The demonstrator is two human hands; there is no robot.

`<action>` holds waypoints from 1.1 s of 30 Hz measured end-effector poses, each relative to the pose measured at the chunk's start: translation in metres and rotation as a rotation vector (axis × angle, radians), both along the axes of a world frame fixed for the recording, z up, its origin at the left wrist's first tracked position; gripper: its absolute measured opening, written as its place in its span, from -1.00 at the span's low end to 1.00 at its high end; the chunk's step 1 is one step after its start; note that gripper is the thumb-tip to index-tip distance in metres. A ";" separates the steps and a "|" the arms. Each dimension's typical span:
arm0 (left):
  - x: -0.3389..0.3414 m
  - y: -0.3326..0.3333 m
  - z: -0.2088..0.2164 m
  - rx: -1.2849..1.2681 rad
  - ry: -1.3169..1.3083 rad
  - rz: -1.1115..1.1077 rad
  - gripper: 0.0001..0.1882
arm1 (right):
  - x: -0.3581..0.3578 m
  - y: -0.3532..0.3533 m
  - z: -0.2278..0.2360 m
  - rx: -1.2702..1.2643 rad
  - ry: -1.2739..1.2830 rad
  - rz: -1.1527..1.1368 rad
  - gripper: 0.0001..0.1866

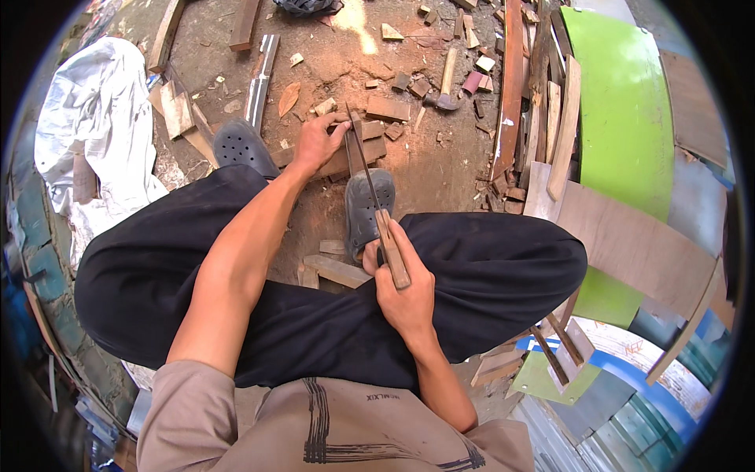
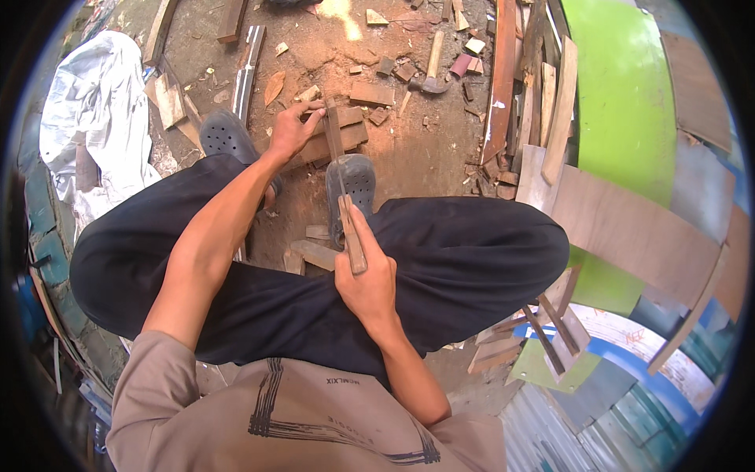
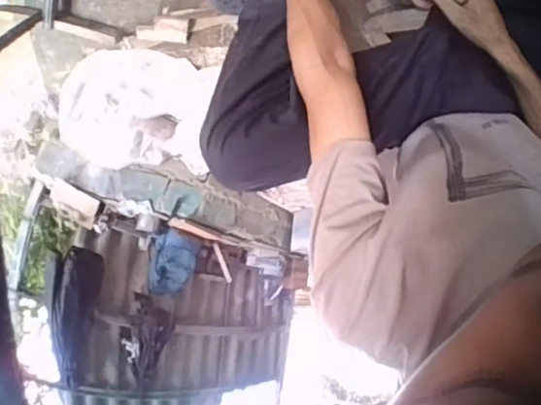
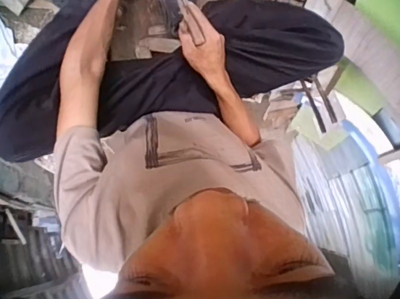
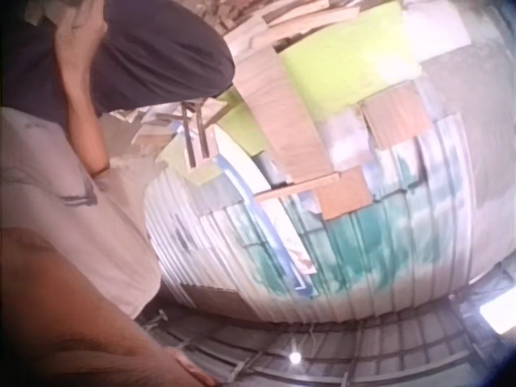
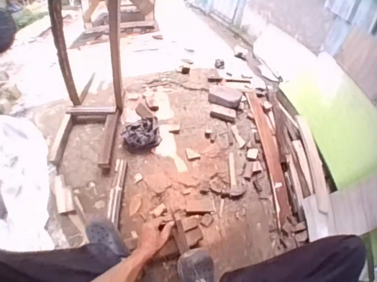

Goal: The person sits on the ground and uses a hand saw to cut a small piece of wood held between their feet. They repeatedly saw back and forth to make a cut through the wood.

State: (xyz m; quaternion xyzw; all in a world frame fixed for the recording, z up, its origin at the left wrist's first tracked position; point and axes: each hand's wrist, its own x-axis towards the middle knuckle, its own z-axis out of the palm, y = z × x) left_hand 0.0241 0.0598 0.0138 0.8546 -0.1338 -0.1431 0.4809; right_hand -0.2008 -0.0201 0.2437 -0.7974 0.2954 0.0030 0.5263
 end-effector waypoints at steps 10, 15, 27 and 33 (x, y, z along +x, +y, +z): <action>-0.011 -0.009 -0.012 -0.083 -0.111 0.095 -0.80 | 0.117 -0.015 -0.105 -0.043 -0.008 -0.018 -0.38; -0.014 0.003 -0.007 -0.077 -0.108 0.086 -0.80 | 0.024 0.002 -0.021 -0.030 0.040 0.038 -0.34; -0.016 0.006 -0.009 -0.088 -0.040 0.026 -0.65 | 0.092 -0.012 -0.084 -0.106 -0.045 0.010 -0.36; -0.015 0.009 0.003 -0.035 0.009 0.027 -0.61 | -0.007 0.004 0.012 -0.043 0.004 0.074 -0.34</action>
